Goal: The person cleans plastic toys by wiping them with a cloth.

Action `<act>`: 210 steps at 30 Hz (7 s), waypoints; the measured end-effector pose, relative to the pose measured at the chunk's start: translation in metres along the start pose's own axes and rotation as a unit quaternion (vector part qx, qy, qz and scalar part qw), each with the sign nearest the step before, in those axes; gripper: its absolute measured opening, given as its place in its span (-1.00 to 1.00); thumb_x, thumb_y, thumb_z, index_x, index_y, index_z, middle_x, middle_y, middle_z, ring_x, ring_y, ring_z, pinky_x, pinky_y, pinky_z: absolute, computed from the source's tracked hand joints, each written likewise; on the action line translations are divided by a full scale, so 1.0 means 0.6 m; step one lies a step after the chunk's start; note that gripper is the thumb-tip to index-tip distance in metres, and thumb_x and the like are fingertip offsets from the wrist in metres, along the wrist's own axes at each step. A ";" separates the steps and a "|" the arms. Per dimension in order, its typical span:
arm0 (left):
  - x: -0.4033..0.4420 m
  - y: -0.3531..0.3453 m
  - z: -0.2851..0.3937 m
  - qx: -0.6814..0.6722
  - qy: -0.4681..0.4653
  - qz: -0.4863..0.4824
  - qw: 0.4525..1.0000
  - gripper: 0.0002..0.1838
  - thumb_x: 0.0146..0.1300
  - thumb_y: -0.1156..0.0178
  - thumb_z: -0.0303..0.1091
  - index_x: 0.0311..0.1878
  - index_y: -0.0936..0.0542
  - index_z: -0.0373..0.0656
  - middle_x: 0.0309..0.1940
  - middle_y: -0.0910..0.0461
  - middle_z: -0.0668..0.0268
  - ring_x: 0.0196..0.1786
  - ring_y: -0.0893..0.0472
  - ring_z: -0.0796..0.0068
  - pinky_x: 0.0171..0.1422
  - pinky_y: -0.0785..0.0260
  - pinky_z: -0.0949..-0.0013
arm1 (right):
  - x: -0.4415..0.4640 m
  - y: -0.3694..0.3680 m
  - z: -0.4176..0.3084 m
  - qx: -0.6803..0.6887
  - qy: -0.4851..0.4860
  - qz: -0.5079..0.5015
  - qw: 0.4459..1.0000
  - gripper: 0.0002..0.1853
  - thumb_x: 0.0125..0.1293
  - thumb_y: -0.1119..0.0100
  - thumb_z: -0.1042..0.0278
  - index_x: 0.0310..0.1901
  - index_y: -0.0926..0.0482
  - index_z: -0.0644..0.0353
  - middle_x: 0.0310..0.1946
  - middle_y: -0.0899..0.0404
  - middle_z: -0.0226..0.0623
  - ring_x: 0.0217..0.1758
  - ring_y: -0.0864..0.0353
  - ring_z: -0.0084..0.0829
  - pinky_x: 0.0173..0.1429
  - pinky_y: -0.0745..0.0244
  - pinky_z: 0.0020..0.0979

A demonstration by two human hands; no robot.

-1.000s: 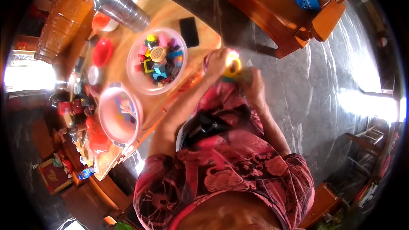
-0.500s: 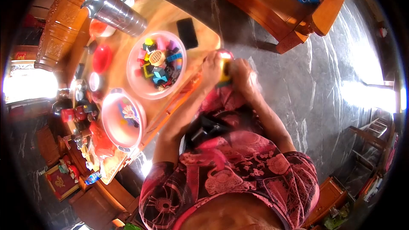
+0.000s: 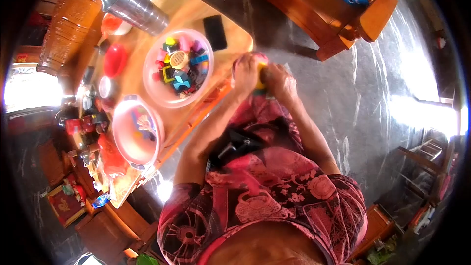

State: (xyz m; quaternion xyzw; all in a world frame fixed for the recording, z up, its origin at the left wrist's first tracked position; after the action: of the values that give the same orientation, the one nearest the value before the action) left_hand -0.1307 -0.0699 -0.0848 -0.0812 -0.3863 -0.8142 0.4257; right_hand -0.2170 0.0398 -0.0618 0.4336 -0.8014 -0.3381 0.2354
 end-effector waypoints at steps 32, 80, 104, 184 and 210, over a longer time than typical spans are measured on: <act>-0.005 -0.025 -0.037 -0.090 0.141 -0.038 0.985 -0.59 0.36 0.23 -0.20 -0.17 -0.50 -0.35 -0.17 -0.52 -0.14 -0.05 -0.47 -0.11 0.08 -0.28 0.05 | 0.022 -0.005 0.029 0.101 0.034 0.084 0.991 -0.66 0.06 -0.22 0.41 -0.07 -0.47 0.13 -0.21 -0.44 -0.02 -0.13 -0.47 0.04 -0.08 -0.44 -0.14; -0.055 -0.094 -0.145 -0.031 0.177 -0.076 0.981 -0.67 0.25 0.05 -0.33 0.02 -0.46 -0.28 -0.04 -0.47 -0.09 0.07 -0.43 -0.01 0.11 -0.31 0.15 | -0.046 0.016 -0.046 0.094 0.120 0.108 0.982 -0.67 0.04 -0.28 0.41 -0.11 -0.50 0.18 -0.25 -0.48 -0.07 -0.17 -0.49 0.03 -0.13 -0.42 -0.13; -0.025 -0.052 -0.090 -0.152 0.284 0.038 0.946 -0.64 0.20 0.10 -0.21 -0.27 -0.54 -0.32 -0.26 -0.56 -0.09 -0.17 -0.52 -0.06 0.00 -0.31 0.11 | -0.053 0.010 -0.016 0.068 -0.005 0.023 0.997 -0.52 0.12 -0.24 0.33 0.10 -0.38 0.10 -0.15 -0.38 0.01 -0.16 -0.50 0.06 -0.15 -0.47 -0.08; -0.040 -0.043 -0.117 -0.375 0.257 0.028 0.890 -0.74 0.35 0.09 -0.21 -0.19 -0.51 -0.15 -0.32 -0.52 0.39 -0.27 -0.51 0.59 -0.14 -0.42 0.49 | -0.035 0.011 -0.113 0.014 0.219 0.044 0.975 -0.61 0.00 -0.25 0.44 -0.05 -0.56 0.08 -0.07 -0.47 0.01 -0.10 -0.54 0.05 -0.02 -0.47 -0.17; -0.020 -0.021 -0.054 0.012 0.026 0.095 0.995 -0.76 -0.05 -0.12 -0.50 -0.25 -0.63 -0.16 -0.25 -0.63 0.16 -0.15 -0.62 0.22 0.01 -0.44 0.27 | 0.045 0.015 -0.059 0.057 0.107 0.077 0.990 -0.77 0.04 -0.21 0.35 -0.21 -0.55 0.09 -0.19 -0.50 -0.09 -0.16 -0.55 0.00 -0.13 -0.48 -0.17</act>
State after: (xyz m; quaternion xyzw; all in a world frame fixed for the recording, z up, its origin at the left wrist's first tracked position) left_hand -0.1261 -0.0806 -0.1198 -0.0915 -0.3756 -0.7671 0.5119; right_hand -0.2120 0.0083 -0.0292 0.4167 -0.8206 -0.2246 0.3202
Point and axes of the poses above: each hand's wrist, its own x-axis towards the middle knuckle, its own y-axis out of the back of the hand, z = x × y, the point moved 4 cm from there along x, towards the middle knuckle
